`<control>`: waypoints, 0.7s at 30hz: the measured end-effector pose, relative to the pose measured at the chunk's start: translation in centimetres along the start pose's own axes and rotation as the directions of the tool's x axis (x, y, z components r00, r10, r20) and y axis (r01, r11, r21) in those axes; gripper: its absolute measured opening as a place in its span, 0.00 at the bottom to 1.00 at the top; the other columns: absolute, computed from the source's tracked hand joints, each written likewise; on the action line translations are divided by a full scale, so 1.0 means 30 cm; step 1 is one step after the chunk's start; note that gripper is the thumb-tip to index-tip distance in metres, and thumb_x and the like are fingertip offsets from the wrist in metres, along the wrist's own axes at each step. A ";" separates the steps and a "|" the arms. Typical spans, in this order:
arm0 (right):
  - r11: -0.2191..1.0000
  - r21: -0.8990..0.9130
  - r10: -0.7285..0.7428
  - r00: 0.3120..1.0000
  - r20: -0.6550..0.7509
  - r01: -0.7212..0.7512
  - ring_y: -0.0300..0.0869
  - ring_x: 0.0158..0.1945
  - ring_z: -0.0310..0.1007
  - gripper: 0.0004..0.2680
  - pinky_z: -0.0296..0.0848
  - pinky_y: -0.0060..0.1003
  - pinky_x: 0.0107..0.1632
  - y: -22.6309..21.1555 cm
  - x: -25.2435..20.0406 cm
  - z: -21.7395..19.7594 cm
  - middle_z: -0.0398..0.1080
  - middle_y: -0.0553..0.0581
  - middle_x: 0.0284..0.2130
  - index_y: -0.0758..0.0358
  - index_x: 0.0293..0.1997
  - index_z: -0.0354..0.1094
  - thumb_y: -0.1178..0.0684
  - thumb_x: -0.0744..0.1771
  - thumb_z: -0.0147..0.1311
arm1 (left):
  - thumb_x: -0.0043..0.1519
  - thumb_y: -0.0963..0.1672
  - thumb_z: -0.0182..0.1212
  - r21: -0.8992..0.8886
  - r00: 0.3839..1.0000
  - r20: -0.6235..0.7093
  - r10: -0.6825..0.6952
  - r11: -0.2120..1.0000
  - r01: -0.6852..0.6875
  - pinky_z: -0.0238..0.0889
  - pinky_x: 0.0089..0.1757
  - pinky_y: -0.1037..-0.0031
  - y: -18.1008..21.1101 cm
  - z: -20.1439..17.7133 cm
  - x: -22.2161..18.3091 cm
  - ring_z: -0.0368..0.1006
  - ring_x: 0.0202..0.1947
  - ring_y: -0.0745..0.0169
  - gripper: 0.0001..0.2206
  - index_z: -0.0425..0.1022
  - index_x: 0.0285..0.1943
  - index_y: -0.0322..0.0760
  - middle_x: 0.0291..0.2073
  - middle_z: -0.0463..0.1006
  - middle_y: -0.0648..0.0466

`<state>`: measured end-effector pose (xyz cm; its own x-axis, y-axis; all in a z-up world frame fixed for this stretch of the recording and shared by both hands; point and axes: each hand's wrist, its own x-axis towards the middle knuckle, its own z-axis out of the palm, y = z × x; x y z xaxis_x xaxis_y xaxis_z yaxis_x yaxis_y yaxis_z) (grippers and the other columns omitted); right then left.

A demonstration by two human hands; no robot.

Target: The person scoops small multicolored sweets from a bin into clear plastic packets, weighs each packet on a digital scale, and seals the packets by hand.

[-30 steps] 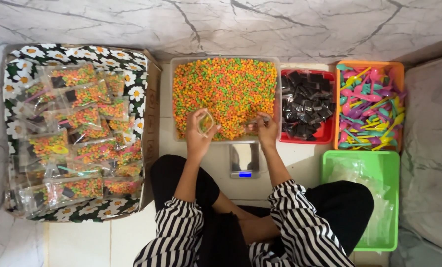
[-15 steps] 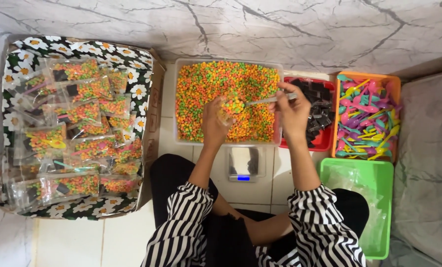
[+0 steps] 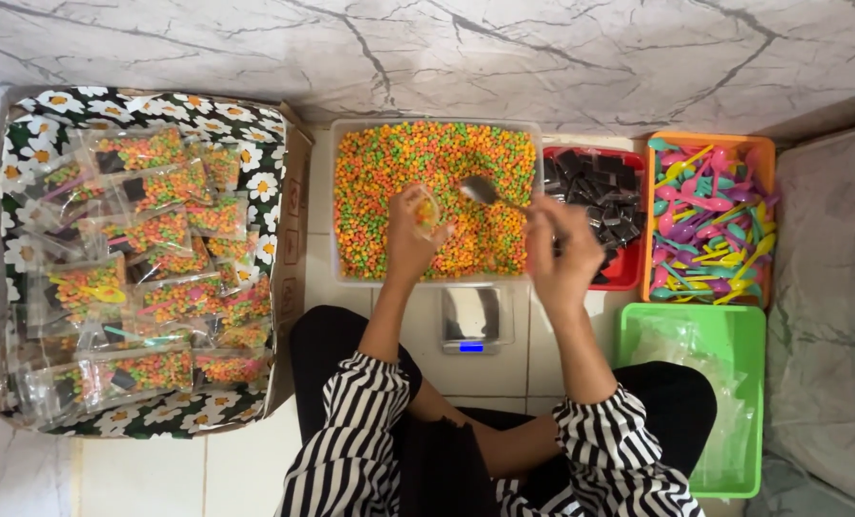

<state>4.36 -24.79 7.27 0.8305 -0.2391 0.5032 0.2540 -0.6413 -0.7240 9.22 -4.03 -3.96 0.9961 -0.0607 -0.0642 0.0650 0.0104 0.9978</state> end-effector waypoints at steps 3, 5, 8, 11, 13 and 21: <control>0.991 -0.054 0.120 0.992 -0.041 -0.123 0.54 0.39 0.78 0.07 0.75 0.40 0.39 0.130 -0.027 0.001 0.77 0.61 0.37 0.65 0.51 0.75 0.64 0.70 0.55 | 0.58 0.41 0.75 -0.172 0.998 0.013 -0.055 0.983 0.057 0.76 0.44 0.42 0.002 -0.052 -0.003 0.66 0.59 0.22 0.30 0.63 0.67 0.38 0.62 0.63 0.38; 0.985 -0.065 0.157 0.987 -0.022 -0.158 0.58 0.41 0.77 0.06 0.75 0.45 0.41 0.263 -0.106 0.053 0.77 0.64 0.38 0.66 0.50 0.75 0.64 0.69 0.54 | 0.57 0.40 0.76 -0.289 0.998 -0.012 -0.054 0.956 0.048 0.76 0.45 0.55 0.011 -0.098 -0.004 0.71 0.51 0.43 0.33 0.61 0.69 0.36 0.63 0.64 0.38; 0.938 0.032 0.344 0.939 -0.009 -0.344 0.55 0.38 0.78 0.06 0.76 0.44 0.39 0.439 -0.251 0.182 0.77 0.64 0.38 0.64 0.50 0.75 0.61 0.70 0.55 | 0.54 0.39 0.78 -0.433 0.998 -0.040 -0.045 0.901 0.023 0.76 0.44 0.73 0.010 -0.152 -0.020 0.75 0.42 0.68 0.36 0.60 0.70 0.36 0.63 0.68 0.42; 0.750 0.311 0.604 0.796 0.039 -0.584 0.46 0.31 0.80 0.06 0.80 0.37 0.34 0.585 -0.370 0.323 0.78 0.62 0.35 0.62 0.51 0.74 0.58 0.70 0.56 | 0.53 0.39 0.79 -0.390 0.999 -0.021 -0.025 0.921 0.014 0.74 0.46 0.72 0.002 -0.189 -0.048 0.71 0.52 0.60 0.37 0.61 0.71 0.36 0.63 0.69 0.44; 0.598 0.463 0.696 0.710 0.105 -0.655 0.45 0.29 0.80 0.06 0.81 0.37 0.33 0.618 -0.385 0.371 0.77 0.62 0.33 0.64 0.51 0.73 0.58 0.69 0.55 | 0.53 0.40 0.80 -0.315 1.000 -0.003 -0.018 0.949 0.016 0.72 0.50 0.65 0.034 -0.193 -0.067 0.68 0.64 0.49 0.38 0.62 0.72 0.35 0.65 0.68 0.43; 0.503 0.628 0.674 0.724 0.145 -0.594 0.43 0.30 0.81 0.08 0.86 0.32 0.34 0.313 -0.053 0.153 0.75 0.61 0.36 0.68 0.53 0.71 0.59 0.70 0.56 | 0.58 0.41 0.74 0.187 0.998 0.038 0.041 0.981 -0.047 0.56 0.62 0.36 0.041 -0.117 -0.062 0.56 0.69 0.29 0.37 0.56 0.74 0.34 0.66 0.61 0.37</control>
<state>7.71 -27.10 -2.50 0.8447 -0.4997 -0.1918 -0.0541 0.2767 -0.9594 7.65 -0.39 -2.65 0.9949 -0.0979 -0.0230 0.0057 -0.1734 0.9848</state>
